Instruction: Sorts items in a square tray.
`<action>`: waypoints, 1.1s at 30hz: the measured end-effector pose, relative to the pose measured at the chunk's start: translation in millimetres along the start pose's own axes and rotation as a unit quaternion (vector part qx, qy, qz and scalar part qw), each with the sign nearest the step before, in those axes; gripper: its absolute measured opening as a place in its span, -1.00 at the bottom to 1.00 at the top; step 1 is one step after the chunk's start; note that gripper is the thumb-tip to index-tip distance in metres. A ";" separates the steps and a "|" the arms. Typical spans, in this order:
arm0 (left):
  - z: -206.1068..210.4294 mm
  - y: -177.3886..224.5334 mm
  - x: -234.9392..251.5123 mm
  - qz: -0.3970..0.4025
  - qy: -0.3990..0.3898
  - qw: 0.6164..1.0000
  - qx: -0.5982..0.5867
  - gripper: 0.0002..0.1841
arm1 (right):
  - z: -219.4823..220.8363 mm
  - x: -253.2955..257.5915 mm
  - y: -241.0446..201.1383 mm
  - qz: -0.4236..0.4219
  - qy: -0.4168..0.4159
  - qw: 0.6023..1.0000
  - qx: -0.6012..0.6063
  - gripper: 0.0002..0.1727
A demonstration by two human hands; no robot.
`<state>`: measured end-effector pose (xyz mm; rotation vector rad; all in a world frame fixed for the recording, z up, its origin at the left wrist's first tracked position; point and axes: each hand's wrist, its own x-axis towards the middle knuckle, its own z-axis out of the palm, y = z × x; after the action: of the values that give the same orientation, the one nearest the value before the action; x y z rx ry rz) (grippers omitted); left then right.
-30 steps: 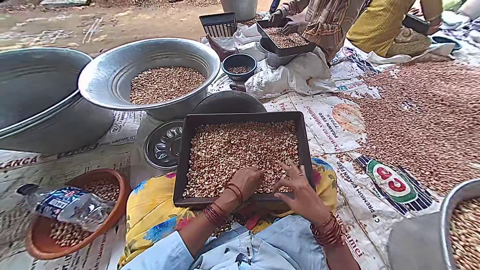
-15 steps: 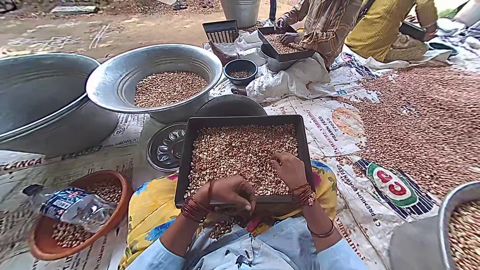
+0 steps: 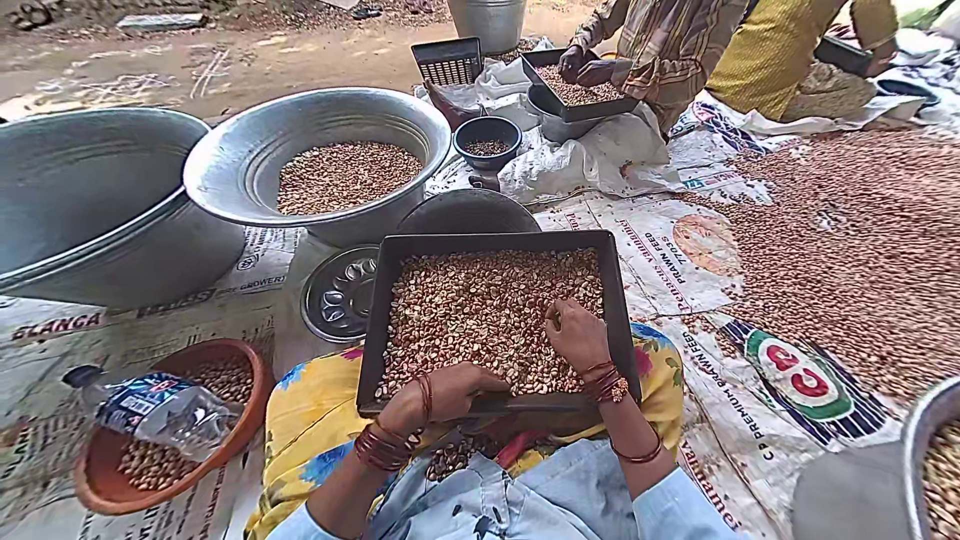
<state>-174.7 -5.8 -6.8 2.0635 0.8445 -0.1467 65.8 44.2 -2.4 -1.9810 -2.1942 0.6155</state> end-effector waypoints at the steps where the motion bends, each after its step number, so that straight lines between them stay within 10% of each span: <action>1: -1.4 1.1 10.9 0.007 0.020 1.000 -0.004 -0.44 | -5.2 -6.8 1.7 -0.023 -0.004 0.999 0.036 -0.68; 6: -31.4 -4.9 43.3 -0.050 0.228 0.972 -0.001 -0.43 | -19.0 -45.5 24.3 -0.226 -0.054 0.900 0.369 -0.77; 13: -34.6 -25.8 13.3 -0.151 0.465 0.870 0.065 -0.55 | -17.7 -78.4 67.0 -0.068 0.067 0.968 0.232 -0.77; 21: 3.9 9.7 2.0 -0.098 0.430 0.895 0.075 -0.86 | 0.8 -71.3 47.3 -0.029 0.051 0.994 0.095 -0.77; 33: 18.0 18.2 60.2 -0.171 0.274 0.938 0.127 -0.73 | -14.2 -30.5 20.7 -0.006 0.070 0.996 0.049 -0.75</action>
<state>-114.0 4.2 -29.0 2.2129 1.5997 0.1504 94.2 18.7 8.2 -1.8983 -2.0531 0.5550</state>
